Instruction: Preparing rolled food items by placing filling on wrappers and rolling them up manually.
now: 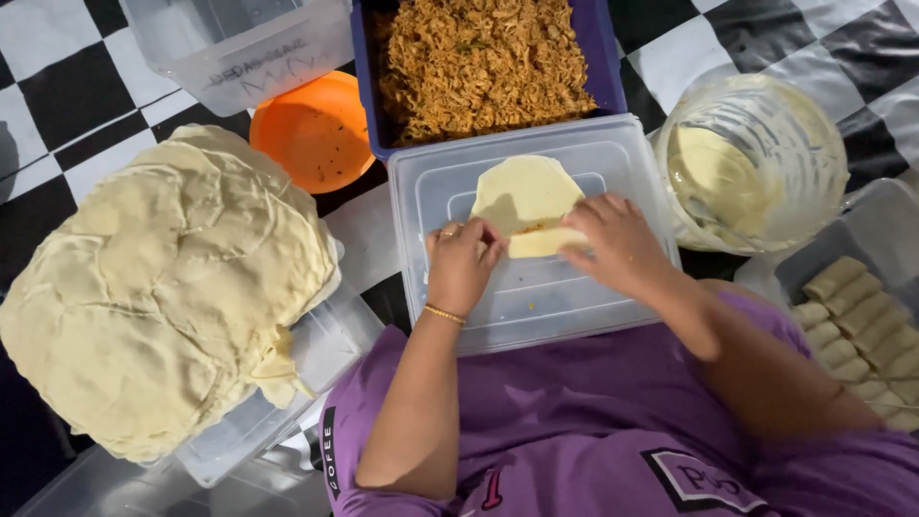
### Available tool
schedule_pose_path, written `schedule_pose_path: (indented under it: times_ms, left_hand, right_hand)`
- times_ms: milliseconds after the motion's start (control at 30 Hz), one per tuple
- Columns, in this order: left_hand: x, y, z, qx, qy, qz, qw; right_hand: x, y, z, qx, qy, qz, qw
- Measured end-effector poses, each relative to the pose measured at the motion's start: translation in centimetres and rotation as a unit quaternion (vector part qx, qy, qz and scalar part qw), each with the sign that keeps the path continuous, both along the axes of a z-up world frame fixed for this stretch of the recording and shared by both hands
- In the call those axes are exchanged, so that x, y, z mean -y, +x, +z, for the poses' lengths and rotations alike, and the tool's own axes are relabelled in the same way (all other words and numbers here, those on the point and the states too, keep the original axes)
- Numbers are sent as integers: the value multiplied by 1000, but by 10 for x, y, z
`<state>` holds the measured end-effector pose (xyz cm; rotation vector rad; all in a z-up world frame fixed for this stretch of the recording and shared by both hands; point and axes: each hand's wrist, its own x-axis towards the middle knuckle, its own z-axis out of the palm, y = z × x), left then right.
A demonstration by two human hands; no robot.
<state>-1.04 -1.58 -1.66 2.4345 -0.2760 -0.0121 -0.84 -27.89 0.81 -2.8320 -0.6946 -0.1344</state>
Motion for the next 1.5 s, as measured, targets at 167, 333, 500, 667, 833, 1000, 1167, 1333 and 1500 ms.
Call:
schedule_pose_path:
  times_ms: [167,333,500,667,833,1000,1167,1333,1500]
  left_hand:
    - [7,8,-8,-4,35,34,999]
    - [8,9,-6,-13,45,42,998]
    - [-10,1,35,-56,114,-12,992]
    - [-13,-6,12,-56,197,-57,977]
    - [-1,-10,21,-17,215,-48,975]
    - [16,-15,36,207,105,-92,968]
    - [23,-16,25,132,66,-151,977]
    - [33,-15,32,28,94,-181,979]
    - [41,-15,24,-6,114,-176,978]
  right_hand:
    - [-29,0,8,66,97,79,990]
    - [-55,-2,-4,115,89,127,981]
    - [-54,-2,-19,94,88,142,981]
    - [-53,-9,-20,98,20,156,983]
    - [-59,-15,-13,57,-5,105,993]
    - [-8,-7,10,8,103,48,993]
    - [22,-20,22,-54,1,-33,998]
    - [10,-21,32,-54,43,-77,995]
    - [-7,-17,14,67,114,-50,990]
